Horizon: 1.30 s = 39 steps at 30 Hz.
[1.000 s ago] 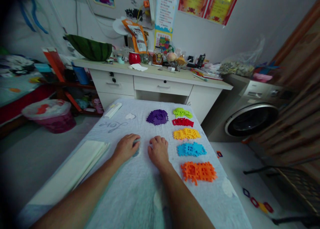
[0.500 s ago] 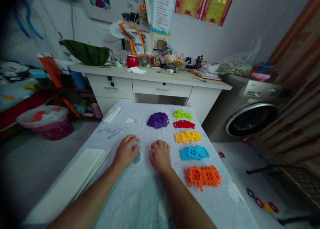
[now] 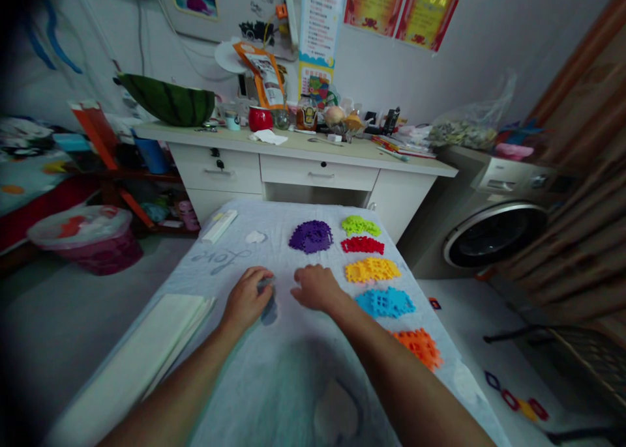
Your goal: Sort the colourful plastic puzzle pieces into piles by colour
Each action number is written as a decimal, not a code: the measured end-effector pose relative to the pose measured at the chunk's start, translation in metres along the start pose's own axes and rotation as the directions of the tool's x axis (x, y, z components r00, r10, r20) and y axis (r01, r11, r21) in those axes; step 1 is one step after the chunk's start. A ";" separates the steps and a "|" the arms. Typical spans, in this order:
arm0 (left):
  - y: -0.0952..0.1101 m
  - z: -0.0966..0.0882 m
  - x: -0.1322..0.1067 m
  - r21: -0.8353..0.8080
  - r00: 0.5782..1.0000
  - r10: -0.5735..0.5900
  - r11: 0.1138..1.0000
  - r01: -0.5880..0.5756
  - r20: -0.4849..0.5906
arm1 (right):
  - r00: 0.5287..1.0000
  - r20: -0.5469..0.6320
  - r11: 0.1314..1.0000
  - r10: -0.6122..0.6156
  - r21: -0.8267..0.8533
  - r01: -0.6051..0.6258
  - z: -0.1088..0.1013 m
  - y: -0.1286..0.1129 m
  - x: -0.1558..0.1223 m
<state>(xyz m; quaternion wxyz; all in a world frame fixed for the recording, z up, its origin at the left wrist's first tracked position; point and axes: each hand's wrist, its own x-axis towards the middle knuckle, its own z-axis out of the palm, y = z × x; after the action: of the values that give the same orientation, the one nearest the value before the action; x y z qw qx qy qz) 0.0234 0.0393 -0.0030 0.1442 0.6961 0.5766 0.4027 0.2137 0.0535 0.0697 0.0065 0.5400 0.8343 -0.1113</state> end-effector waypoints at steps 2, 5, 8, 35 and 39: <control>-0.002 0.001 0.001 -0.012 1.000 -0.009 1.000 0.009 0.008 | 0.985 -0.170 0.997 0.005 0.075 0.007 -0.016 0.019 0.028; -0.005 0.003 0.002 -0.037 1.000 -0.027 0.999 0.027 0.005 | 0.924 -0.338 0.977 0.182 0.169 -0.131 -0.025 0.047 0.075; -0.007 0.003 0.002 -0.053 0.999 -0.040 0.998 0.040 0.002 | 0.858 -0.336 0.914 0.388 0.258 -0.313 -0.020 0.070 0.110; -0.011 0.006 0.002 0.032 1.000 0.006 0.999 -0.006 0.022 | 0.784 0.041 0.737 0.620 0.314 -0.599 -0.012 0.200 -0.039; -0.013 0.007 0.002 0.043 1.000 0.019 0.999 -0.020 0.023 | 0.824 0.005 0.814 0.566 0.155 -0.560 -0.018 0.172 -0.030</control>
<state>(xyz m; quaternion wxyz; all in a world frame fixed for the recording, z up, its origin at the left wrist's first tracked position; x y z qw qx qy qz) 0.0198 0.0470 -0.0154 0.1318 0.7092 0.5768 0.3834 0.3836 0.0974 0.0603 -0.0187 0.7636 0.6264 -0.1554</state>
